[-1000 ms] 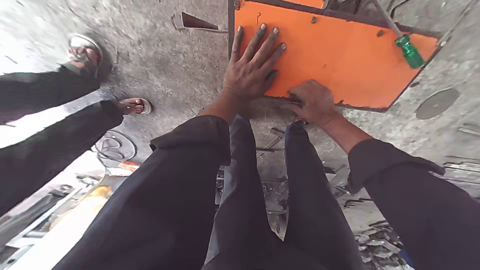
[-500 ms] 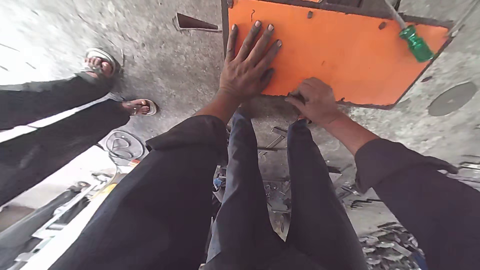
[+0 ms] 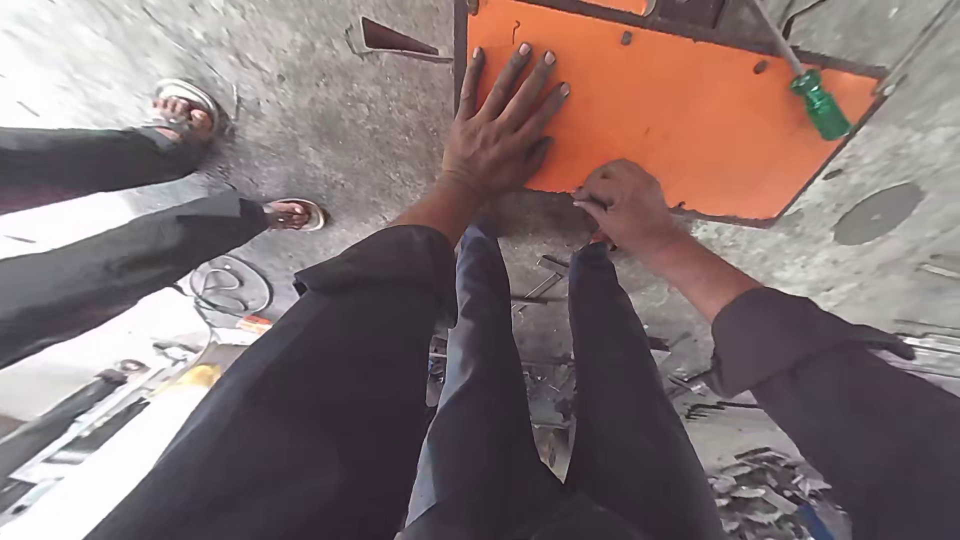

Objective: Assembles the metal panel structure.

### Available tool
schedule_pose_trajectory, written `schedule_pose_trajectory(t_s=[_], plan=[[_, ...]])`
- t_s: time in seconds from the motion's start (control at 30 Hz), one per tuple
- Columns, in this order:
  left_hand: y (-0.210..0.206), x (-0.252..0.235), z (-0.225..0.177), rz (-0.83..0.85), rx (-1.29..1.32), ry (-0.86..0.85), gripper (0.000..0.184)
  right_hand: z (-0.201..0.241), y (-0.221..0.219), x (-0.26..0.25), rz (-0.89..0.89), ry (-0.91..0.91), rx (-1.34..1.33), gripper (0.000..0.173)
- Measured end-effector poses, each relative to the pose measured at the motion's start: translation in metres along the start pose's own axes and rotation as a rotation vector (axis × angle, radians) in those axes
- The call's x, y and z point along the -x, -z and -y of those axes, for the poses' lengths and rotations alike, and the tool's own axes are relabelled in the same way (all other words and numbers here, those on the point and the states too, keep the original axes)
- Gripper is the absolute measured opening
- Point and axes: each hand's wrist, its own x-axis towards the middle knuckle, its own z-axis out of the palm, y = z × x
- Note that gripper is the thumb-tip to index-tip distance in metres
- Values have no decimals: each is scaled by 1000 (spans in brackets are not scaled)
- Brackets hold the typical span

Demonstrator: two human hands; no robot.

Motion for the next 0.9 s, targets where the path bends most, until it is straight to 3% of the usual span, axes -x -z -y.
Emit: schedule_pose_trajectory(t_s=[0.7, 0.9], plan=[[0, 1, -1, -3, 9, 9, 49, 5, 7, -6, 55, -45, 32, 21], [1, 1, 0, 1, 9, 9, 50, 4, 6, -12, 26, -41, 80, 39]])
